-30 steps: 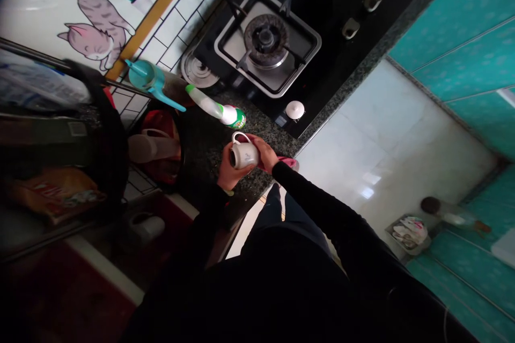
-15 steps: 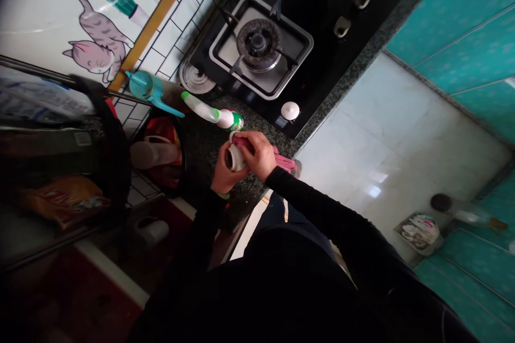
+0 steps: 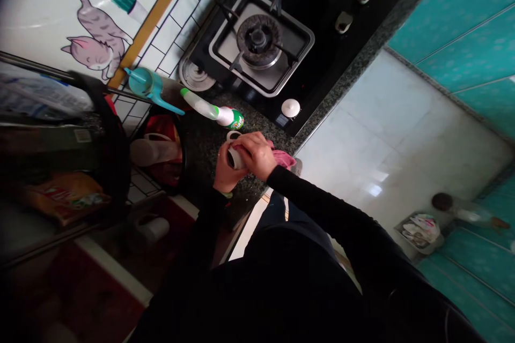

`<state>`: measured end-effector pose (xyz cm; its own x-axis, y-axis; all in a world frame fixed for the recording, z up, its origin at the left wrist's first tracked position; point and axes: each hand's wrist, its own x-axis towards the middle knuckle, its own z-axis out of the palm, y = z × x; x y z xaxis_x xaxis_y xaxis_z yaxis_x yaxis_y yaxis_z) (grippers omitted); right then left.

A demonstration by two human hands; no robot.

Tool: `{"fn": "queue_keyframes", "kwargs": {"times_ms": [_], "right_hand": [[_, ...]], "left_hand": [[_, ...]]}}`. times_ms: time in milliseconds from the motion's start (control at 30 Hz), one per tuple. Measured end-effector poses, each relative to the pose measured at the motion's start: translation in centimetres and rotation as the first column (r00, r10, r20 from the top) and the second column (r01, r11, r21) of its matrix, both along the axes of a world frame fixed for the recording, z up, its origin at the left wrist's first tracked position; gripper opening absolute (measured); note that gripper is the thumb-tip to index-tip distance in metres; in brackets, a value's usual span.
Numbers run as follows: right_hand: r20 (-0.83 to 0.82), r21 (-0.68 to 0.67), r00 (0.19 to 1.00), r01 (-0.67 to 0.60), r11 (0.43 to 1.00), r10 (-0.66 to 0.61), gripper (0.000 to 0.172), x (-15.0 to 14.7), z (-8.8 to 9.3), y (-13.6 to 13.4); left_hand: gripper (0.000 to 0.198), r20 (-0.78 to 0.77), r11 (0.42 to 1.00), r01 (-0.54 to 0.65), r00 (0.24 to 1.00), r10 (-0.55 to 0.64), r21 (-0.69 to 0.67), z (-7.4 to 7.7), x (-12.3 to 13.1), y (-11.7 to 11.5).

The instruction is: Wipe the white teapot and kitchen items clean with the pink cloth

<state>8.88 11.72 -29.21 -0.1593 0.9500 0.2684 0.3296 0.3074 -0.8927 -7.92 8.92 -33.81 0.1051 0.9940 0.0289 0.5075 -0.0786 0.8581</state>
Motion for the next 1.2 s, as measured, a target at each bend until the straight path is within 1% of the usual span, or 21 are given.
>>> {"fn": "queue_keyframes", "kwargs": {"times_ms": [67,133,167,233,300,400,500,533,567,633,667,700,733,767,833,867,933,967,1033,1133,1200], "right_hand": [[0.023,0.003,0.998,-0.052,0.999,0.051,0.020,-0.6,0.3,-0.3],[0.038,-0.009,0.996,-0.078,0.997,0.078,0.020,-1.0,0.2,-0.3],[0.037,-0.017,0.997,-0.067,0.998,0.068,0.021,-1.1,0.0,-0.3],[0.016,-0.038,0.999,-0.033,0.999,0.033,0.023,-1.0,-0.7,0.0],[-0.010,-0.072,1.000,0.007,0.997,-0.008,0.023,-0.7,-1.5,0.1],[-0.050,-0.157,0.997,0.049,0.986,-0.058,0.021,-0.1,-2.1,0.1],[-0.138,-0.273,0.984,0.076,0.959,-0.117,0.019,0.3,-2.7,0.2],[-0.187,-0.344,0.967,0.098,0.934,-0.171,0.021,0.4,-3.0,0.4],[-0.238,-0.436,0.938,0.127,0.891,-0.251,0.025,0.6,-3.3,0.7],[-0.310,-0.626,0.848,0.158,0.763,-0.430,0.037,0.9,-3.7,1.3],[-0.331,-0.688,0.806,0.150,0.710,-0.491,0.043,0.9,-3.7,1.5],[-0.350,-0.713,0.781,0.137,0.687,-0.518,0.048,0.9,-3.5,1.5],[-0.370,-0.700,0.781,0.122,0.703,-0.504,0.052,0.8,-2.9,1.3],[-0.390,-0.648,0.811,0.095,0.756,-0.437,0.054,0.5,-2.2,1.0],[-0.362,-0.456,0.911,0.010,0.890,-0.196,0.052,-0.2,-0.4,-0.3],[-0.294,-0.338,0.955,-0.067,0.939,-0.037,0.050,-0.7,0.4,-1.0],[-0.125,-0.176,0.983,-0.157,0.972,0.136,0.047,-1.4,1.1,-2.0],[-0.061,-0.140,0.986,-0.164,0.976,0.157,0.046,-1.7,1.0,-2.2],[-0.025,-0.149,0.994,-0.113,0.982,0.110,0.048,-1.9,0.1,-1.8],[-0.149,-0.255,0.989,-0.012,0.967,-0.026,0.056,-2.1,-2.2,-0.1],[-0.286,-0.322,0.956,-0.032,0.946,-0.065,0.060,-2.3,-3.5,1.0]], "left_hand": [[0.075,0.013,1.000,0.000,1.000,0.000,0.012,-0.2,0.1,0.1],[0.068,0.021,1.000,-0.003,1.000,0.003,0.015,-0.5,0.1,0.1],[0.070,0.020,1.000,-0.006,1.000,0.006,0.005,-0.6,0.0,0.1],[0.082,0.012,0.999,-0.029,0.999,0.030,-0.029,-0.9,-0.1,0.0],[0.092,0.012,0.995,-0.081,0.997,0.082,-0.054,-1.1,-0.1,-0.3],[0.096,0.038,0.985,-0.148,0.988,0.151,-0.086,-1.2,-0.1,-0.6],[0.095,0.148,0.974,-0.157,0.972,0.182,-0.165,-0.7,0.1,-0.8],[0.095,0.201,0.968,-0.164,0.959,0.201,-0.188,-0.3,0.1,-0.8],[0.095,0.248,0.964,-0.176,0.943,0.224,-0.201,0.0,0.1,-0.7],[0.096,0.301,0.958,-0.208,0.917,0.261,-0.199,0.6,0.0,-0.6],[0.096,0.309,0.957,-0.221,0.912,0.271,-0.189,0.7,0.0,-0.4],[0.097,0.311,0.956,-0.230,0.909,0.278,-0.181,0.7,-0.1,-0.3],[0.097,0.314,0.955,-0.234,0.906,0.282,-0.181,0.7,-0.2,-0.2],[0.098,0.326,0.954,-0.231,0.902,0.283,-0.191,0.5,-0.3,-0.1],[0.095,0.376,0.953,-0.203,0.885,0.277,-0.224,-0.1,-0.4,0.0],[0.090,0.399,0.953,-0.188,0.876,0.271,-0.236,-0.4,-0.4,0.0],[0.082,0.425,0.957,-0.162,0.869,0.254,-0.241,-0.7,-0.3,0.1],[0.081,0.419,0.959,-0.155,0.874,0.244,-0.236,-0.7,-0.3,0.1],[0.087,0.378,0.961,-0.155,0.896,0.234,-0.228,-0.3,-0.1,0.2],[0.090,0.363,0.957,-0.152,0.901,0.236,-0.246,0.4,0.0,0.3],[0.086,0.417,0.951,-0.135,0.875,0.246,-0.278,0.7,0.1,0.3]]}}
